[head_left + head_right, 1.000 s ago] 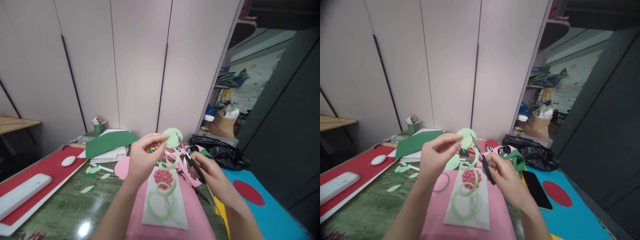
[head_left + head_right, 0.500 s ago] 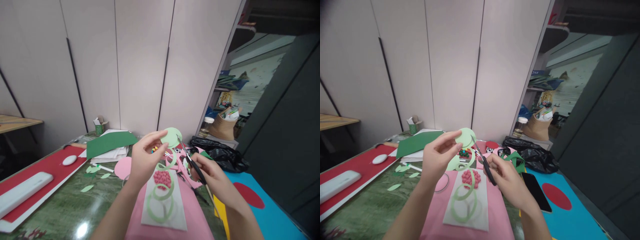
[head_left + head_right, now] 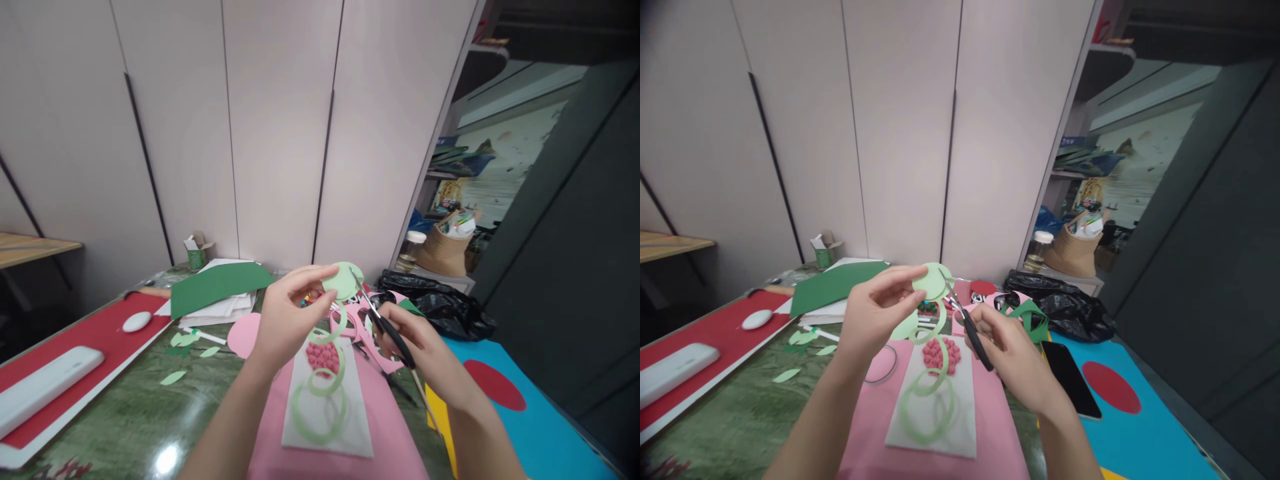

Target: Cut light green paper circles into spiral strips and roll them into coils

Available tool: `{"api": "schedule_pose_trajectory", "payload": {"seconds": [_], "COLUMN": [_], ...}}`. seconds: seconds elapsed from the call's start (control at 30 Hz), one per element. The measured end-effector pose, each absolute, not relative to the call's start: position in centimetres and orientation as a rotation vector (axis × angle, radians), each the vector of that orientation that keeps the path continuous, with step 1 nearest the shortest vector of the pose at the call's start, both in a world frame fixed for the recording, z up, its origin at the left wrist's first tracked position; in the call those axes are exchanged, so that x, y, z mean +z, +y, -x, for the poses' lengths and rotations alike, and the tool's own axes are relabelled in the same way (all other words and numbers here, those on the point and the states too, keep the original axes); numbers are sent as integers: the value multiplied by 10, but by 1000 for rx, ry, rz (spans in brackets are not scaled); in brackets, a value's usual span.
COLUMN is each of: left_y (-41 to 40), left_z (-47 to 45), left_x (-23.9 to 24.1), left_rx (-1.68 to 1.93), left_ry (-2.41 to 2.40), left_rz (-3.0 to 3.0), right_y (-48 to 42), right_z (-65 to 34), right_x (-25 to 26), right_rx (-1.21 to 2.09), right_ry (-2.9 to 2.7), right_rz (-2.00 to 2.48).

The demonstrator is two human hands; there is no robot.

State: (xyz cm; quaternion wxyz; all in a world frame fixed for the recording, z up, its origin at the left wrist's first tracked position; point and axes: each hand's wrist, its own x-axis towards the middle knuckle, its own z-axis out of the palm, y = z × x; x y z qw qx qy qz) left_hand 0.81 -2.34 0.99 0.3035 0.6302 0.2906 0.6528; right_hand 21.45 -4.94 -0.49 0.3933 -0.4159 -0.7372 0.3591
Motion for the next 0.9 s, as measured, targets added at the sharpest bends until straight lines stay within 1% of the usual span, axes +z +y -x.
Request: {"api": "schedule_pose_trajectory", "payload": {"seconds": [0.9], "left_y": [-23], "left_z": [-3], "left_x": [11], "left_rx": [1854], "left_ry": [843], "left_rz": [-1544], "right_y": [-53], "right_z": [-219], "right_x": [-1], "right_rx": [891], "right_ry": [-1953], "right_rz": [1116]}}
